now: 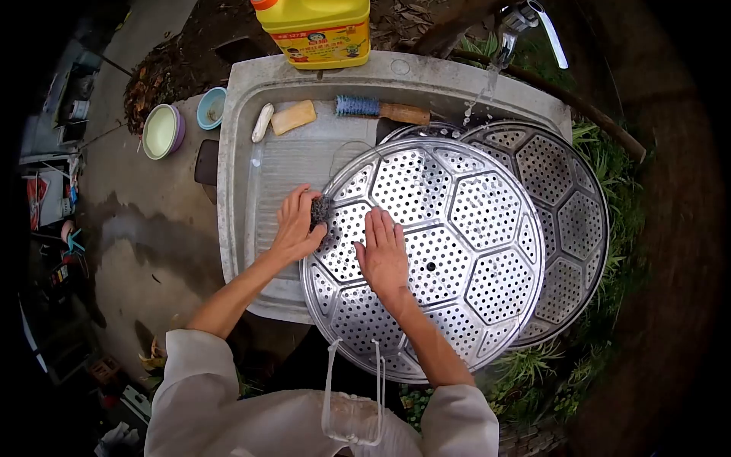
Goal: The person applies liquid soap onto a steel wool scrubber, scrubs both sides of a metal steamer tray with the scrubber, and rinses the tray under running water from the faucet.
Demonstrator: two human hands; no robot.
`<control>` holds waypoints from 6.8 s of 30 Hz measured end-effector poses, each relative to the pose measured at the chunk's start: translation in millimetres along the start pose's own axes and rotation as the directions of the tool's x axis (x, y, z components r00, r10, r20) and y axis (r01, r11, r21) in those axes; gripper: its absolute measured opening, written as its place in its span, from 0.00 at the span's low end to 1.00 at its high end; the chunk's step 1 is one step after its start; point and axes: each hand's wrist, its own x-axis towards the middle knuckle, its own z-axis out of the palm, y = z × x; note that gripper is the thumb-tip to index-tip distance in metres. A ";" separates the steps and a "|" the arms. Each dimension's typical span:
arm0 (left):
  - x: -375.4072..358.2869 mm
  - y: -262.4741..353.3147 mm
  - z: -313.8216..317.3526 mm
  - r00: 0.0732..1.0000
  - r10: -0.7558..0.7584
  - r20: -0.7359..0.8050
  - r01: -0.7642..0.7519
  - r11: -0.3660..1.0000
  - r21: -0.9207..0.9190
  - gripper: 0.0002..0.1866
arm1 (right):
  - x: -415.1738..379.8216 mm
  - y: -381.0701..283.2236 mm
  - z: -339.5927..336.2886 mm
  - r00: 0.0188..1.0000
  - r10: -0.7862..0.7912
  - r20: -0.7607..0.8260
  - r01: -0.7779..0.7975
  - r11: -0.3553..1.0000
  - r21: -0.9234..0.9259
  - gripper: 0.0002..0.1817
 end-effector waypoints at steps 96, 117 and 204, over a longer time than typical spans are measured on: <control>81.2 12.9 47.5 0.849 0.290 0.442 -0.243 0.957 -0.160 0.14 | 31.3 -56.5 40.8 0.757 0.468 -0.455 -0.158 0.807 0.569 0.05; 19.9 -5.4 15.3 0.984 0.065 0.168 -0.082 0.992 0.096 0.14 | 38.4 -56.7 43.0 0.770 0.412 -0.487 -0.140 0.854 0.501 0.05; 63.8 6.8 -2.0 0.747 0.303 0.592 -0.474 0.867 0.154 0.14 | -48.7 -76.5 15.1 0.963 -0.229 0.144 0.206 0.965 0.160 0.29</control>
